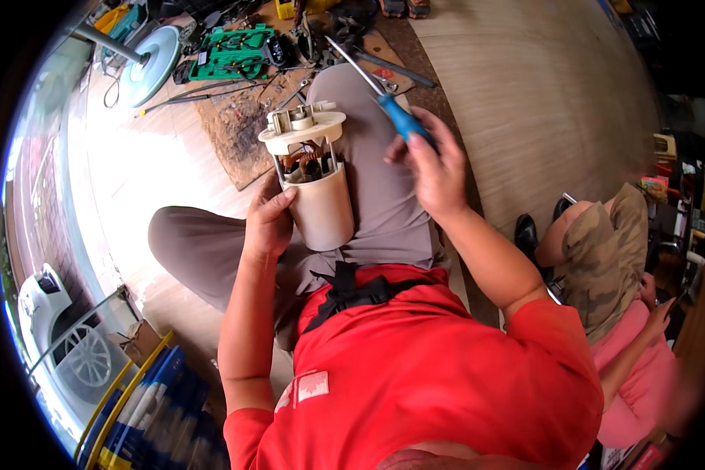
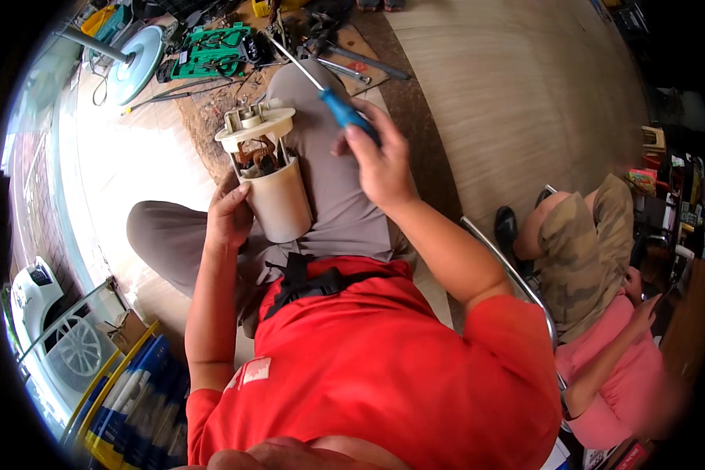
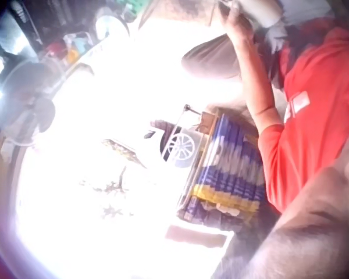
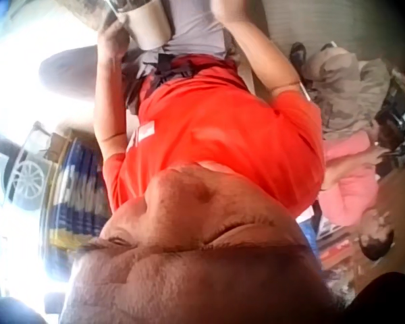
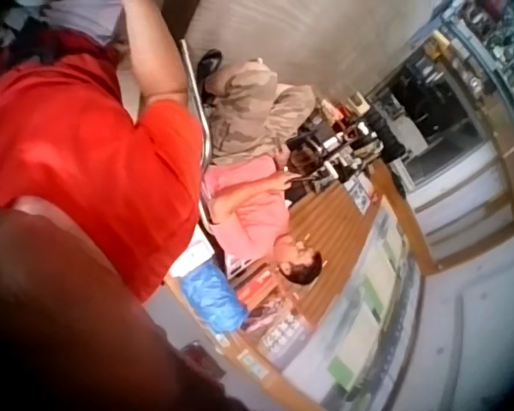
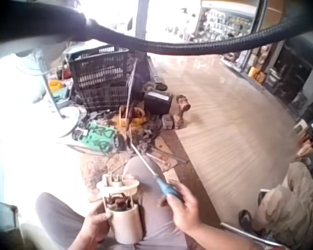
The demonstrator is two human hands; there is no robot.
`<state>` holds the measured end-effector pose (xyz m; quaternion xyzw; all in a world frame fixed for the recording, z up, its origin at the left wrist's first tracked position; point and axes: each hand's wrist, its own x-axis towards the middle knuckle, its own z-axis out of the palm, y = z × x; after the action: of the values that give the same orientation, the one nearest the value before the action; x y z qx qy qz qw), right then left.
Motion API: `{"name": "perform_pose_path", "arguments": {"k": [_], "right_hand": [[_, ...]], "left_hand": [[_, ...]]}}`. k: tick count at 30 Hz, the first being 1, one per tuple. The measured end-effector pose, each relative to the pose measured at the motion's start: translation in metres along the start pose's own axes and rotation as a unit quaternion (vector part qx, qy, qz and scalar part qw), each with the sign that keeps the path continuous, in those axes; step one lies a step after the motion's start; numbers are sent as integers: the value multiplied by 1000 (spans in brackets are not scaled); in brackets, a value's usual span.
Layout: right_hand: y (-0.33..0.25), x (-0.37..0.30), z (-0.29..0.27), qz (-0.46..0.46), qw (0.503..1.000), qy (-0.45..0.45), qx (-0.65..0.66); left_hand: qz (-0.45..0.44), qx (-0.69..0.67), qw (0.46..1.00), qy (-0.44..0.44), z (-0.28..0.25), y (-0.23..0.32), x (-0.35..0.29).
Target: The person uses a screwdriver to pry open and disassemble components of a fuel pump assembly held in their lap, then uses their hands to detach wires and internal parts.
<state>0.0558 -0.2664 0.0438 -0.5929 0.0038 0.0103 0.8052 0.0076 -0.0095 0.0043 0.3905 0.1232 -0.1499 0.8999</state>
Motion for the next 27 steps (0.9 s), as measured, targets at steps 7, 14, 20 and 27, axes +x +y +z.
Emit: {"name": "perform_pose_path", "arguments": {"k": [7,14,20,27], "right_hand": [[-79,-54,-43,-1,955,-124,-270],[-113,-44,-13,-41,885,-216,-411],[-128,-37,-7,-37,866,-246,-434],[-133,-38,-4,-42,864,-241,-441]], "left_hand": [[59,41,993,92,-7,-21,-8],[27,182,976,118,-5,-16,-9],[40,333,937,93,22,5,-9],[89,382,919,45,16,-2,0]]}}
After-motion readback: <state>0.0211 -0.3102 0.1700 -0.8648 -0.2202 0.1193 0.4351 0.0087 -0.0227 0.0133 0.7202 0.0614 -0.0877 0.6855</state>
